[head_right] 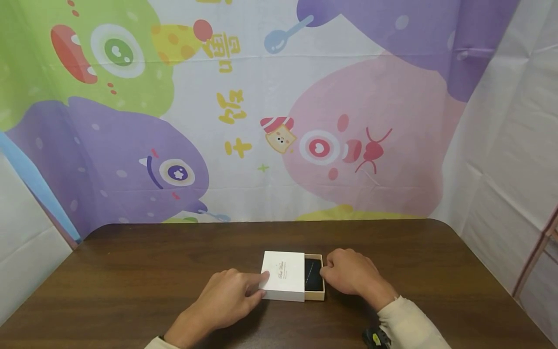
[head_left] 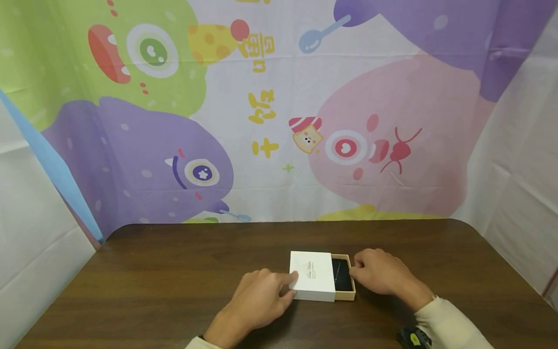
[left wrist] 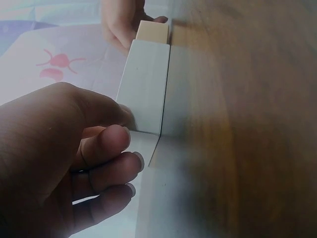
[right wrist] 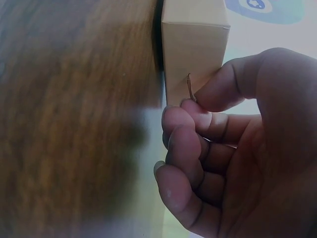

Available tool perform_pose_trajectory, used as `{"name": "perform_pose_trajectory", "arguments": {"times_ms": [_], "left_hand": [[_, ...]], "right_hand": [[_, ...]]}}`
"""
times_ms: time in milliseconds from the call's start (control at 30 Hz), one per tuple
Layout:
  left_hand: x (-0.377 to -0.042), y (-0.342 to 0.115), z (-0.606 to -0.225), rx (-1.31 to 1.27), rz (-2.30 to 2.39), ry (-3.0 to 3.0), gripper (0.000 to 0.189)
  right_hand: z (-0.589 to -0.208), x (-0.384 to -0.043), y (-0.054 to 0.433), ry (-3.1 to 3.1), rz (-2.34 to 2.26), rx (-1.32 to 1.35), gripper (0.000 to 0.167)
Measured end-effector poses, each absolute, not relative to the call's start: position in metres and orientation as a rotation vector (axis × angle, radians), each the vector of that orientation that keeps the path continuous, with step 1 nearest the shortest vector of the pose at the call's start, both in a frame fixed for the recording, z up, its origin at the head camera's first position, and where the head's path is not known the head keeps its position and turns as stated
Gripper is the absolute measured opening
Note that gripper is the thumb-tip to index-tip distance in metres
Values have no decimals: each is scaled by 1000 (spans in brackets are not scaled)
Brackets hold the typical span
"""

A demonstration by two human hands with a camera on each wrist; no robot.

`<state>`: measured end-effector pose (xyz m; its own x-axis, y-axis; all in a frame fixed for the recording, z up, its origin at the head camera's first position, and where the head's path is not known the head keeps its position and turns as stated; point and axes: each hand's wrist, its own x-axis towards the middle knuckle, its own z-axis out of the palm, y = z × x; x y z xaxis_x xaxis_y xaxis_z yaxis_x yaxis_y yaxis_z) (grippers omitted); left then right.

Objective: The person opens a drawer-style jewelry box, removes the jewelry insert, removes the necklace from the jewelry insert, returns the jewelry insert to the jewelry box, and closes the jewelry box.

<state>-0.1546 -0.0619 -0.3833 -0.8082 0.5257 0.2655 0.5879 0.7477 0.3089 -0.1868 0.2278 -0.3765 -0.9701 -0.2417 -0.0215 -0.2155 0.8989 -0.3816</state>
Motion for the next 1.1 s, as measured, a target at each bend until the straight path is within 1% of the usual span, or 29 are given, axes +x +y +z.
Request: {"name": "perform_pose_trajectory", "arguments": {"times_ms": [667, 1100], "left_hand": [[-155, -61, -383, -899, -576, -2776, 31], [-155, -63, -384, -918, -587, -2768, 31]], "right_hand": [[-379, -188, 231, 2996, -594, -338, 33], [-379, -189, 231, 2996, -562, -327, 32]]}}
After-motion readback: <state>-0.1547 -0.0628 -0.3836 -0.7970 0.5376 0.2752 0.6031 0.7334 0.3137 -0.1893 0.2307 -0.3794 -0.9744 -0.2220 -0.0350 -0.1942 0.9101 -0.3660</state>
